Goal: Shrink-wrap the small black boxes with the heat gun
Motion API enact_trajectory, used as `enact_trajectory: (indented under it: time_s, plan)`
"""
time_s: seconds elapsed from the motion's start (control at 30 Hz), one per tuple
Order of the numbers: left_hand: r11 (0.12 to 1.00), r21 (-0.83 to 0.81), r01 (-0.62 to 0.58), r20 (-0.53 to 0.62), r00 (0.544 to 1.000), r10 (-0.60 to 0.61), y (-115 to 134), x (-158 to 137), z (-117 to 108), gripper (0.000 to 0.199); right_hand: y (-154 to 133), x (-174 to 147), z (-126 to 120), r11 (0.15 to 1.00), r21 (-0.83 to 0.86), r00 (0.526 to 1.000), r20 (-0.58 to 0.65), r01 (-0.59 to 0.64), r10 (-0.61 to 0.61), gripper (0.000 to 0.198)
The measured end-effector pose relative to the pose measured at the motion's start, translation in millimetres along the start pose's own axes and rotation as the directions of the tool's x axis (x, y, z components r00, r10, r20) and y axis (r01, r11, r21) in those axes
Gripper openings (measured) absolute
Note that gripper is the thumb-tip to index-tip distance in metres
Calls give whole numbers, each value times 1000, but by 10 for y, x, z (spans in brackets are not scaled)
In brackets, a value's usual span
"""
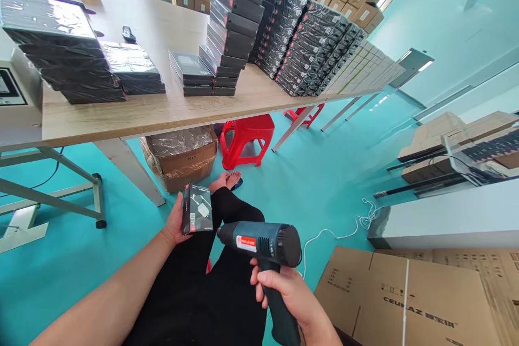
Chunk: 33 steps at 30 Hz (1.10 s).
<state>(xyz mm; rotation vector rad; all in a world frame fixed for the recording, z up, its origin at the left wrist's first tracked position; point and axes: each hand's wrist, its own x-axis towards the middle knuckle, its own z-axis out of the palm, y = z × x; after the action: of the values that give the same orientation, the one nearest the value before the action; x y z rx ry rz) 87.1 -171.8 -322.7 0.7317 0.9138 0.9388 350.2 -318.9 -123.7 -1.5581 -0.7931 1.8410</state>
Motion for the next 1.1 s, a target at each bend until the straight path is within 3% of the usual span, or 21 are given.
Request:
enact_trajectory:
  time_s: [0.1,0.13,0.23,0.33,0.43,0.53,1.1]
  plan:
    - [976,-115,184,92,980,-174,-20,12,87,52,50,30,-119,987,154,991,-129,34,-14,28]
    - [981,-87,175,60,984,-170,-20,19,124,45,61,35,-155,976,212,989,-149,47,-16,28]
    - [983,182,-35,-62,997,47,21,39,234,39,75,43,-244,920,381,987,-160,93,-33,28]
    - [850,467,-242,38,966,254,115,36,306,34,63,51,-298,873,475,987,-153,108,-38,28]
    - [732,578,-361,132,926,353,194,15,329,34,36,53,-315,877,467,987,-155,113,-45,29]
    - [687,606,-401,166,908,384,211,1,322,39,17,56,-300,895,431,987,-154,112,-49,30]
    - [686,597,-416,194,904,380,117,24,273,40,-49,120,-218,967,227,986,-148,114,-81,29]
